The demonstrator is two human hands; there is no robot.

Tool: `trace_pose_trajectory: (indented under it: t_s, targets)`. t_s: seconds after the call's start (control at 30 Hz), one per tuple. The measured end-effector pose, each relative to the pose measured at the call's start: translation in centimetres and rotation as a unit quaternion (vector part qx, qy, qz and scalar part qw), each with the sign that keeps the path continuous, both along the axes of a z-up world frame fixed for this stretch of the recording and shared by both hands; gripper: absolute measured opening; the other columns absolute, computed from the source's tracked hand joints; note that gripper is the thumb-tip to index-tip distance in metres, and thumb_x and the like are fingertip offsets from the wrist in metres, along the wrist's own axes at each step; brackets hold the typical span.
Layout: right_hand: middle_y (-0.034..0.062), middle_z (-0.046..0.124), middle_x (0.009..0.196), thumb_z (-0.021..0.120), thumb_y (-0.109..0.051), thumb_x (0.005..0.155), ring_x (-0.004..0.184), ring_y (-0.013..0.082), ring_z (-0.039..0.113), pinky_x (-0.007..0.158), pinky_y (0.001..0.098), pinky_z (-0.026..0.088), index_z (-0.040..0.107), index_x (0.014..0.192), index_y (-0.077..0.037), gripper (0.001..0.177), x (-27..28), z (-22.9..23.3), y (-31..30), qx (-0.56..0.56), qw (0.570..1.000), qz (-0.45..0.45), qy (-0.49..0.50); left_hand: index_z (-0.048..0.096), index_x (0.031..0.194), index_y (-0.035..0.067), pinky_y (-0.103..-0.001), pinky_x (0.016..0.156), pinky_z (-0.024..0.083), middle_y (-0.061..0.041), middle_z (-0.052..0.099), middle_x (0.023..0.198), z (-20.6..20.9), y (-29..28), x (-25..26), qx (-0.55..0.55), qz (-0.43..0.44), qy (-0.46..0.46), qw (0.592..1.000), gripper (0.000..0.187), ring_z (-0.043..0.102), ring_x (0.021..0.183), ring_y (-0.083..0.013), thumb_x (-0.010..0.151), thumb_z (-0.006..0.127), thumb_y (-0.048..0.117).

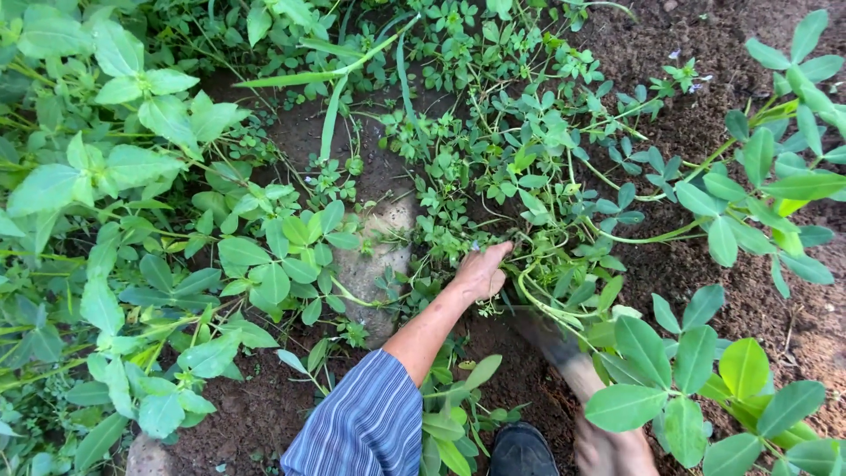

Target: Using a small trowel to remove weeds around peanut plants in a garden.

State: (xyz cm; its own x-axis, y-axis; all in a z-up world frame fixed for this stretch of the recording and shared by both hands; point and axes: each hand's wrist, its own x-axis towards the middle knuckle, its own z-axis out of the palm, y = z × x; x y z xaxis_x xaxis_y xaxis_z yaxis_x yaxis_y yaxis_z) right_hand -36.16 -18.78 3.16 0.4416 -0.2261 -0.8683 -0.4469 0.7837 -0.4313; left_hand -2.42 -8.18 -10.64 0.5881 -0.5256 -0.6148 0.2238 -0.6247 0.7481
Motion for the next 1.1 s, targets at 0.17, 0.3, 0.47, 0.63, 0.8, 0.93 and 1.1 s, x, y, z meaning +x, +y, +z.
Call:
trace_pose_trajectory:
  t_s: [0.17, 0.3, 0.47, 0.63, 0.8, 0.93, 1.1]
  targets:
    - [0.0064, 0.054, 0.060, 0.076, -0.009, 0.078, 0.040, 0.0161, 0.050, 0.033, 0.0342, 0.044, 0.056, 0.090, -0.010, 0.024, 2.3, -4.5, -3.3, -0.031, 0.998, 0.021, -0.058, 0.039, 0.150, 0.001, -0.041, 0.079, 0.050, -0.009, 0.047, 0.095, -1.9, 1.2, 0.2, -0.020, -0.004, -0.103, 0.995, 0.057, 0.048, 0.077, -0.0192, 0.096, 0.050, 0.015]
    - [0.0069, 0.061, 0.069, 0.075, 0.003, 0.078, 0.046, 0.0160, 0.055, 0.036, 0.0319, 0.045, 0.059, 0.096, -0.005, 0.025, 0.9, -4.9, -3.8, -0.116, 0.981, 0.071, -0.137, 0.043, 0.152, 0.001, -0.045, 0.089, 0.054, -0.020, 0.061, 0.115, -3.7, 3.2, 1.7, -0.057, -0.025, -0.303, 0.951, 0.069, 0.063, 0.097, -0.0234, 0.083, 0.052, -0.001]
    - [0.0025, 0.077, 0.092, 0.055, 0.016, 0.079, 0.065, 0.0097, 0.064, 0.051, 0.0241, 0.047, 0.058, 0.117, -0.018, 0.051, 2.3, -1.6, -3.8, 0.037, 0.996, -0.086, -0.007, 0.057, 0.145, 0.011, -0.035, 0.065, 0.051, -0.009, 0.064, 0.090, 10.2, 1.9, 5.3, -0.019, 0.069, -0.082, 0.994, 0.053, 0.056, 0.068, -0.0152, 0.093, 0.046, 0.005]
    - [0.0024, 0.069, 0.080, 0.062, 0.001, 0.081, 0.058, 0.0119, 0.059, 0.048, 0.0284, 0.047, 0.062, 0.117, -0.013, 0.039, 2.8, -3.3, -3.3, 0.049, 0.998, -0.038, 0.004, 0.041, 0.148, 0.012, -0.035, 0.052, 0.040, -0.007, 0.063, 0.084, 17.0, 5.8, 11.8, 0.042, 0.157, -0.046, 0.986, 0.051, 0.045, 0.057, -0.0128, 0.098, 0.044, 0.006]
    - [0.0038, 0.058, 0.066, 0.074, -0.018, 0.086, 0.049, 0.0154, 0.054, 0.043, 0.0346, 0.049, 0.063, 0.109, -0.003, 0.030, 5.7, -3.5, -4.3, 0.008, 0.995, 0.073, -0.062, 0.066, 0.135, 0.007, -0.022, 0.087, 0.057, -0.002, 0.075, 0.113, 21.8, 11.4, 13.7, -0.180, 0.137, -0.162, 0.961, 0.046, 0.070, 0.099, -0.0106, 0.099, 0.037, 0.004]
    - [0.0062, 0.059, 0.068, 0.077, -0.016, 0.087, 0.051, 0.0167, 0.056, 0.045, 0.0354, 0.050, 0.059, 0.101, 0.004, 0.030, 5.2, -4.0, -4.3, -0.060, 0.988, 0.120, -0.077, 0.062, 0.132, 0.017, -0.046, 0.088, 0.058, -0.012, 0.060, 0.128, 14.2, 12.8, 9.4, -0.068, 0.095, -0.166, 0.979, 0.050, 0.064, 0.113, -0.0242, 0.088, 0.061, 0.041]
    - [0.0088, 0.061, 0.068, 0.075, -0.014, 0.083, 0.050, 0.0191, 0.057, 0.044, 0.0363, 0.050, 0.063, 0.103, 0.003, 0.029, -8.4, -12.2, -4.7, -0.098, 0.988, 0.115, -0.033, 0.036, 0.156, 0.007, -0.053, 0.111, 0.045, -0.030, 0.026, 0.158, 16.8, 6.1, 3.0, 0.189, -0.249, -0.267, 0.911, 0.104, 0.051, 0.129, -0.0453, 0.078, 0.086, 0.054]
